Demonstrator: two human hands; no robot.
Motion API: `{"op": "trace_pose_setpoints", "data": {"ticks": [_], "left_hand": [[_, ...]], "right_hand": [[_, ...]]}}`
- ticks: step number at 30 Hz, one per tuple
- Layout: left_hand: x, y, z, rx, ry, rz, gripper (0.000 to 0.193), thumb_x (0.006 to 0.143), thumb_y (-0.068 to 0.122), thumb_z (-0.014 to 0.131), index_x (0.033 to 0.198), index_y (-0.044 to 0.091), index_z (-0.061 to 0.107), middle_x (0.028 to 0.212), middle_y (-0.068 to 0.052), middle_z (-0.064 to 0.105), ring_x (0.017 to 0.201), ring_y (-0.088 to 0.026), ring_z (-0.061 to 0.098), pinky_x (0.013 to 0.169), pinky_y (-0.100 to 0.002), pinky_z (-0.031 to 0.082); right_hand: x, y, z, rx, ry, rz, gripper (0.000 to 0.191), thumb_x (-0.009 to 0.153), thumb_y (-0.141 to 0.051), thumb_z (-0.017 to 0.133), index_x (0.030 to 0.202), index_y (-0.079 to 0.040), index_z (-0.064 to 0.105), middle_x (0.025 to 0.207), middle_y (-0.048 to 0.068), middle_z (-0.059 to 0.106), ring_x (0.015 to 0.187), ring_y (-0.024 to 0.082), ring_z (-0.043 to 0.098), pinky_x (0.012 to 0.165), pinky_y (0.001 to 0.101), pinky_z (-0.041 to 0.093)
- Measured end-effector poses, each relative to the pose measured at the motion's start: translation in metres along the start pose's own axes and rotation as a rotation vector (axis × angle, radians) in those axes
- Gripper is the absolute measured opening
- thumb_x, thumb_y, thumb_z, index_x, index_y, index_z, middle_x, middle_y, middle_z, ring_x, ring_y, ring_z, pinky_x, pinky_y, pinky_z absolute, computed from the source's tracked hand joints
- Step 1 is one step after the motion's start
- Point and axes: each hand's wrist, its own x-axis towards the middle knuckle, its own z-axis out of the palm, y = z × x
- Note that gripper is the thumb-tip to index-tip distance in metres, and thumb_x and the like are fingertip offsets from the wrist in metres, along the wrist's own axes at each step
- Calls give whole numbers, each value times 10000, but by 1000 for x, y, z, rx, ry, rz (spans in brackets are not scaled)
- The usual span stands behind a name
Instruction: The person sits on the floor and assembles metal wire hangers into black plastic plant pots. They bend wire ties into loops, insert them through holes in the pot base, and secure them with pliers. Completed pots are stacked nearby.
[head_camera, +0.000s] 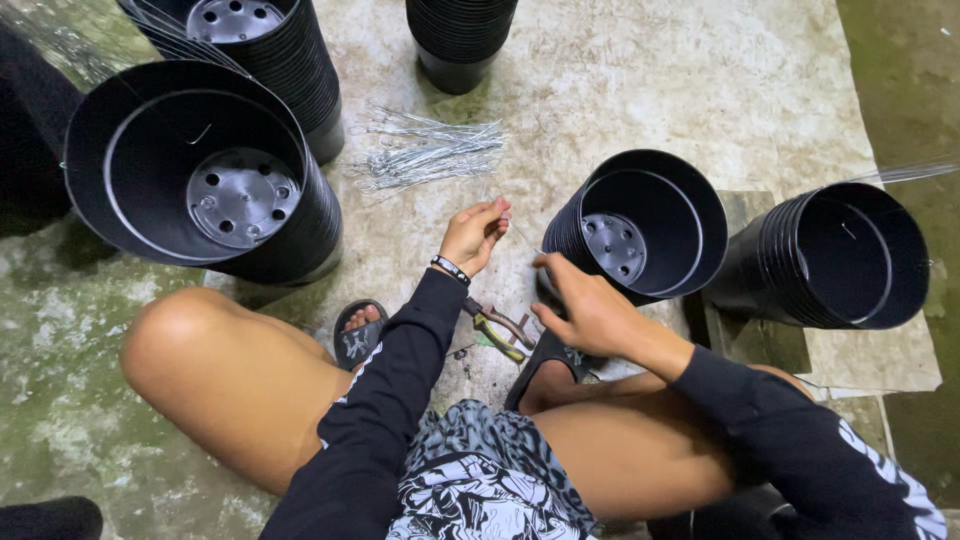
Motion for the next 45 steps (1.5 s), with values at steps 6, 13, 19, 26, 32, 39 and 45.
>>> {"op": "trace_pose_setpoints", "data": {"ticks": [6,13,19,26,32,39,45], "left_hand": [[1,18,3,2,-16,47,217,972,145,706,1056,-54,704,878,-69,708,770,-121,654,740,-241,549],[3,30,-5,-1,-3,53,206,972,141,710,1047,-52,712,863,-61,699,766,-122,651,734,-239,549],[6,48,-15,-23,15,97,176,958,108,718,1045,-44,712,893,-72,707,777,-127,654,735,-241,547],[3,61,-18,-82,72,141,196,929,101,747,1055,-43,706,915,-75,702,782,-129,649,724,-249,547],[-2,71,-28,-62,124,135,229,922,128,759,1057,-52,712,905,-84,701,780,-126,645,719,-237,546],[2,73,-39,-70,144,137,209,926,138,763,1028,-37,714,889,-76,698,768,-121,649,717,-227,553],[7,68,-38,-51,167,168,192,937,135,768,1004,-38,720,865,-74,706,741,-116,648,696,-224,545]], "right_hand": [[-4,0,5,635,31,339,496,913,-60,701,1322,-55,421,864,23,403,698,101,414,575,281,400],[-10,-6,5,510,60,224,477,931,-70,709,1314,-42,427,857,49,416,718,127,432,597,292,422],[-15,-24,-4,72,-6,176,471,878,-155,717,1264,-20,483,807,192,688,579,318,675,552,411,513],[-23,-26,-3,-185,29,-94,418,839,-138,726,1184,3,538,865,180,620,644,357,641,554,445,508],[-36,-18,2,-391,25,-219,272,846,-107,701,1081,-3,610,813,96,573,616,248,618,549,380,505],[-50,-7,3,-485,7,-327,343,780,-121,697,1086,8,610,824,68,585,666,222,640,578,368,515],[-65,3,13,-280,119,-172,308,836,-87,709,1113,-17,593,805,84,617,668,250,653,585,362,521]]}}
